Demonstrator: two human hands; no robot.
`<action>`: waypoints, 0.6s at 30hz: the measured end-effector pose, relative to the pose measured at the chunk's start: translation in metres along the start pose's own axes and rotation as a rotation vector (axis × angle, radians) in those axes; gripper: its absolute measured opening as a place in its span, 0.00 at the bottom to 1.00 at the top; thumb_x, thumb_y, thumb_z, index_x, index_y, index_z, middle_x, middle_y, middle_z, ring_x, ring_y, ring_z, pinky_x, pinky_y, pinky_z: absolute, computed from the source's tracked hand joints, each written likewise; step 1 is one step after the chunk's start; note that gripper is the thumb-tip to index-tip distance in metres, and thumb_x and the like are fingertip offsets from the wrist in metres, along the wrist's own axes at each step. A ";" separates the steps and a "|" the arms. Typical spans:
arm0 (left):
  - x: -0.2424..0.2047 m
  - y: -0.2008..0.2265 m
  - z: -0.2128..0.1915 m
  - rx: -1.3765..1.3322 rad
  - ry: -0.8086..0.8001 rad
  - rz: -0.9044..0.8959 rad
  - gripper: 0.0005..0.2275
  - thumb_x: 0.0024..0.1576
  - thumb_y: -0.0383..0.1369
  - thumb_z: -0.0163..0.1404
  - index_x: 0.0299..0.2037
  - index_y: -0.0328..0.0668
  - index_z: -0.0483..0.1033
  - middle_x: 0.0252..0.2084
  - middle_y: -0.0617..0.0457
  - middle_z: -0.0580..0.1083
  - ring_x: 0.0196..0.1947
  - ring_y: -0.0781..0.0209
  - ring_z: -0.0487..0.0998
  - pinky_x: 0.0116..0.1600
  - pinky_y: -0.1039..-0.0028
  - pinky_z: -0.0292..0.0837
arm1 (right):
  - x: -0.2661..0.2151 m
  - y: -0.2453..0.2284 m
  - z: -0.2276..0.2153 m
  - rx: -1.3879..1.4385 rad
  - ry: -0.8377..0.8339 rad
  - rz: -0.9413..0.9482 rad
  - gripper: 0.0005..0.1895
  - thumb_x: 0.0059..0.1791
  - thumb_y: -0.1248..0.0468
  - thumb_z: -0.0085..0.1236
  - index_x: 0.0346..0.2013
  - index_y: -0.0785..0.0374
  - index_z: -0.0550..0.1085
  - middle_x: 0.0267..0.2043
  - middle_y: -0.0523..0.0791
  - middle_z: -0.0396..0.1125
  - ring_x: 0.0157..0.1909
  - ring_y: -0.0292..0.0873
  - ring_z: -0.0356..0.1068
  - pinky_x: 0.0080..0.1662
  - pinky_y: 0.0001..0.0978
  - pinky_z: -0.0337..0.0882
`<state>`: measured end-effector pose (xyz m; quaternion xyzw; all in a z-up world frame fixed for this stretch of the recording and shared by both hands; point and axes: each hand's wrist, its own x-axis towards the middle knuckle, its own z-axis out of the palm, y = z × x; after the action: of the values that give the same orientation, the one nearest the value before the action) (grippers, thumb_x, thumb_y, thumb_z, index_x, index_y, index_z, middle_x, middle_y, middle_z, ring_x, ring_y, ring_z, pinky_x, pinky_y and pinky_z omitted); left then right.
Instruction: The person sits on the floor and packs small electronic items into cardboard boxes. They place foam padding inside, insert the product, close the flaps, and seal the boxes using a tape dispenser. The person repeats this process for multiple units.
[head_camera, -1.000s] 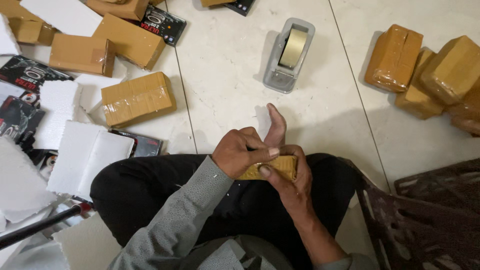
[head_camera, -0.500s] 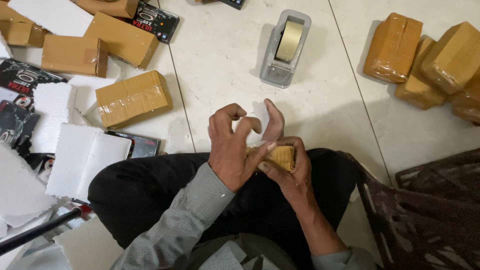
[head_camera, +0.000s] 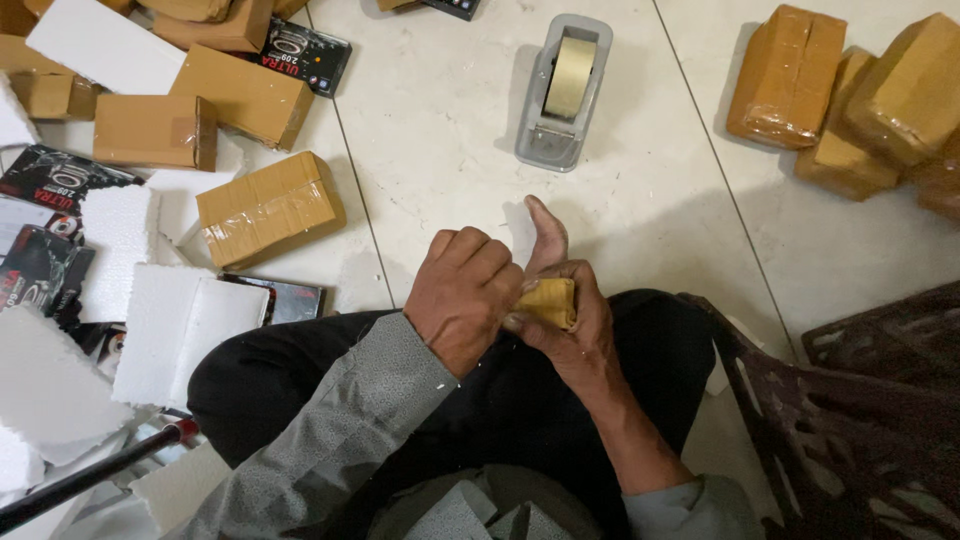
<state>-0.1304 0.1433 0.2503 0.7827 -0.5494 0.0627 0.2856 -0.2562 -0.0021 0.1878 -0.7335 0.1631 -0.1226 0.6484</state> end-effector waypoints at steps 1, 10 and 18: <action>0.000 0.000 0.001 -0.040 0.008 -0.016 0.05 0.55 0.29 0.57 0.31 0.36 0.77 0.32 0.49 0.71 0.38 0.52 0.71 0.45 0.63 0.65 | 0.000 0.000 0.000 -0.004 0.003 -0.029 0.29 0.44 0.50 0.72 0.47 0.64 0.67 0.41 0.46 0.72 0.43 0.36 0.73 0.45 0.28 0.76; -0.012 -0.002 0.006 -0.590 -0.027 -0.499 0.10 0.65 0.33 0.50 0.40 0.35 0.81 0.37 0.47 0.79 0.36 0.56 0.82 0.43 0.69 0.78 | 0.006 -0.002 0.004 -0.012 0.062 -0.033 0.24 0.47 0.51 0.69 0.43 0.63 0.68 0.39 0.45 0.72 0.41 0.36 0.73 0.44 0.28 0.75; -0.020 -0.019 0.007 -0.656 -0.242 -0.449 0.20 0.43 0.38 0.68 0.43 0.37 0.79 0.39 0.47 0.80 0.37 0.56 0.84 0.43 0.70 0.81 | 0.006 -0.027 -0.001 -0.143 0.013 -0.151 0.23 0.50 0.52 0.65 0.48 0.63 0.68 0.46 0.50 0.69 0.50 0.42 0.70 0.51 0.33 0.73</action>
<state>-0.1224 0.1605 0.2287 0.7524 -0.3853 -0.2720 0.4598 -0.2485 -0.0027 0.2146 -0.7874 0.1198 -0.1638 0.5821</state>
